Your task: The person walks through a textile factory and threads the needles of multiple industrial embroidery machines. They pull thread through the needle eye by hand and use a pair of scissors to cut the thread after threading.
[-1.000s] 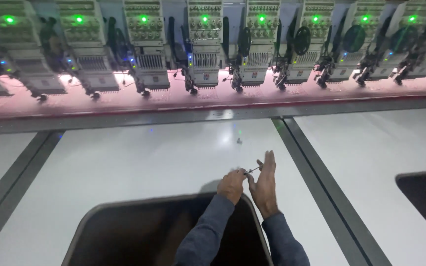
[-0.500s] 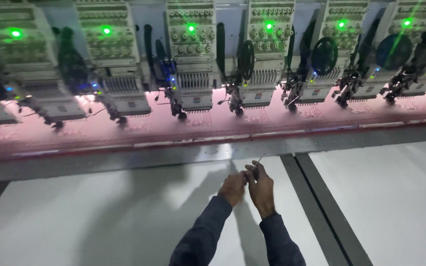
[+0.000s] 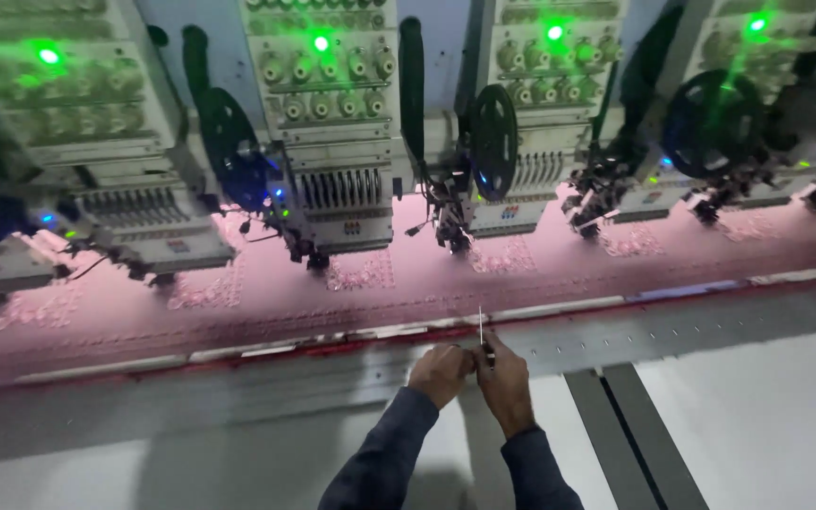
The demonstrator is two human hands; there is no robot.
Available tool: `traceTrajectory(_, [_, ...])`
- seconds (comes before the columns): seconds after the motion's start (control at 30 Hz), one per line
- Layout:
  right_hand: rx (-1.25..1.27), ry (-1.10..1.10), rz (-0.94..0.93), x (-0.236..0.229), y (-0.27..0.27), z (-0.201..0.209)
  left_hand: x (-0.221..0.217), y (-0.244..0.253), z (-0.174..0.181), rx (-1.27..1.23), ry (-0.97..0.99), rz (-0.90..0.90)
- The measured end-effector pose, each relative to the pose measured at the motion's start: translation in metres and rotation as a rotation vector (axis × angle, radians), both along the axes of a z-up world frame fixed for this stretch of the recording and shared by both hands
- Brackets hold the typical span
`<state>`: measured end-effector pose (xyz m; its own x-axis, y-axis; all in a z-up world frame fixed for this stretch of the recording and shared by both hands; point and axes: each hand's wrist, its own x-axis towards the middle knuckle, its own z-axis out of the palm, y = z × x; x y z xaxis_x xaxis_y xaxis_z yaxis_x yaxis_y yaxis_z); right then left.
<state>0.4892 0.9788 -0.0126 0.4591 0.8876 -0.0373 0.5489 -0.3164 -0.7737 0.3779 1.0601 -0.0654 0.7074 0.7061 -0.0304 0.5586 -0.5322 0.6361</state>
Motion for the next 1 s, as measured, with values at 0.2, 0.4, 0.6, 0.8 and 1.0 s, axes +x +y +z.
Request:
traceTrajectory(0.2, [-0.119,-0.132,-0.004,0.073,0.115,-0.084,0.049,0.112,-0.064,0.214,-0.128,0.094])
traceTrajectory(0.4, [-0.041,-0.217,-0.026,0.112,0.167,-0.101,0.115,0.190,-0.162,0.403,-0.022,0.179])
traceTrajectory(0.6, [-0.036,-0.197,0.046,0.168,0.218,-0.163,0.157,0.221,-0.147,0.366,-0.237,0.304])
traceTrajectory(0.8, [-0.051,-0.093,0.008,0.165,0.226,-0.167,0.165,0.226,-0.174,0.206,-0.470,0.389])
traceTrajectory(1.0, [-0.048,-0.097,-0.031,0.151,0.214,-0.139,0.152,0.188,-0.037,-0.729,-1.102,0.530])
